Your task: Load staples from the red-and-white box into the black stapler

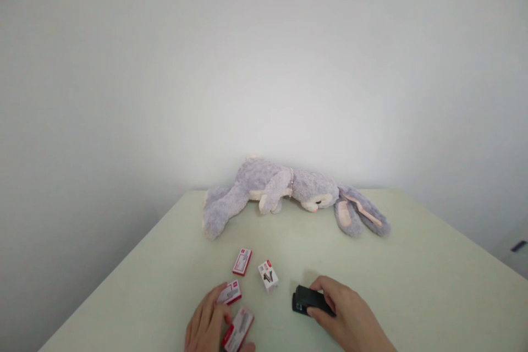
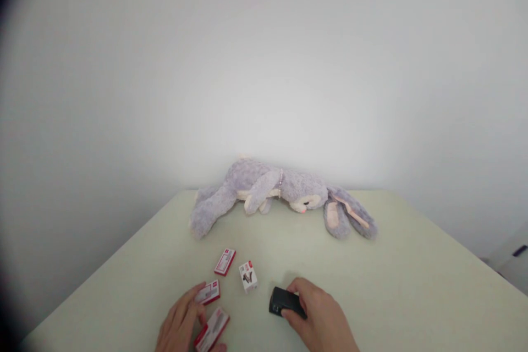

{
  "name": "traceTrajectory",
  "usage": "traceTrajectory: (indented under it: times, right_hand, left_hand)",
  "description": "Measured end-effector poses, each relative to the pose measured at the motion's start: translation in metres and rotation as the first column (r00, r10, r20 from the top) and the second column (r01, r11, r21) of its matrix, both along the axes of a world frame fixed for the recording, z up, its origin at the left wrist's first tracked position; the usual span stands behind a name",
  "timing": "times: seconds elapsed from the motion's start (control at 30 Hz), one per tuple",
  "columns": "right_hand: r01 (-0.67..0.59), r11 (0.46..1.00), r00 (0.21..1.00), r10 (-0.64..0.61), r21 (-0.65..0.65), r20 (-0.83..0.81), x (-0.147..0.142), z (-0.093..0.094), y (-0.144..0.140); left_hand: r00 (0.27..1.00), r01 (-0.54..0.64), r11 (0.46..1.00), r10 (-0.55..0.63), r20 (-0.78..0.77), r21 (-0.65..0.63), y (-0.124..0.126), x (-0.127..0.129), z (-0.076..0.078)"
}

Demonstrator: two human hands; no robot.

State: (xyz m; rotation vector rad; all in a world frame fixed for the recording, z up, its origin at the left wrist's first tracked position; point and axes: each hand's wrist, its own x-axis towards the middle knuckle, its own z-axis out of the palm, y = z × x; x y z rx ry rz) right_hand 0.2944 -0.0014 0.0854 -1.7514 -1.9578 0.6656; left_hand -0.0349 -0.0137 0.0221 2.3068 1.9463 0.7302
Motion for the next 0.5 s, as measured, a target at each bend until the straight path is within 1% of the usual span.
traceTrajectory:
  times: [0.07, 0.1, 0.17, 0.27, 0.33, 0.43, 0.5]
  right_hand:
    - [0.022, 1.000, 1.000, -0.022, -0.004, 0.001, 0.003, -0.003, -0.003]
    - [0.029, 1.000, 1.000, -0.029, -0.006, -0.003, 0.004, -0.004, -0.004]
    - [0.045, 0.999, 0.999, -0.045, -0.012, -0.016, 0.003, -0.005, -0.006]
    - [0.094, 0.996, 0.995, -0.094, -0.011, -0.036, 0.002, -0.007, -0.008]
    - [0.172, 0.985, 0.985, -0.172, 0.004, -0.021, 0.000, -0.007, -0.009]
    - [0.320, 0.947, 0.947, -0.320, 0.029, 0.021, -0.008, -0.008, -0.003]
    - [0.372, 0.927, 0.928, -0.372, 0.043, -0.006, -0.016, -0.010, 0.006]
  left_hand:
    - [0.993, 0.103, 0.992, -0.099, 0.064, -0.069, 0.015, -0.012, 0.007]
    - [0.990, 0.117, 0.990, -0.110, 0.083, -0.079, 0.021, -0.014, 0.011]
    - [0.994, 0.075, 0.995, -0.068, 0.084, -0.072, 0.030, -0.009, 0.018]
    - [1.000, 0.018, 0.998, -0.016, 0.022, -0.055, 0.038, 0.006, 0.024]
    - [1.000, 0.011, 0.998, -0.012, -0.022, -0.063, 0.040, 0.016, 0.027]
    - [0.999, 0.000, 0.996, -0.004, -0.038, -0.088, 0.039, 0.030, 0.028]
    - [1.000, 0.003, 0.992, -0.007, -0.030, -0.128, 0.035, 0.039, 0.027]
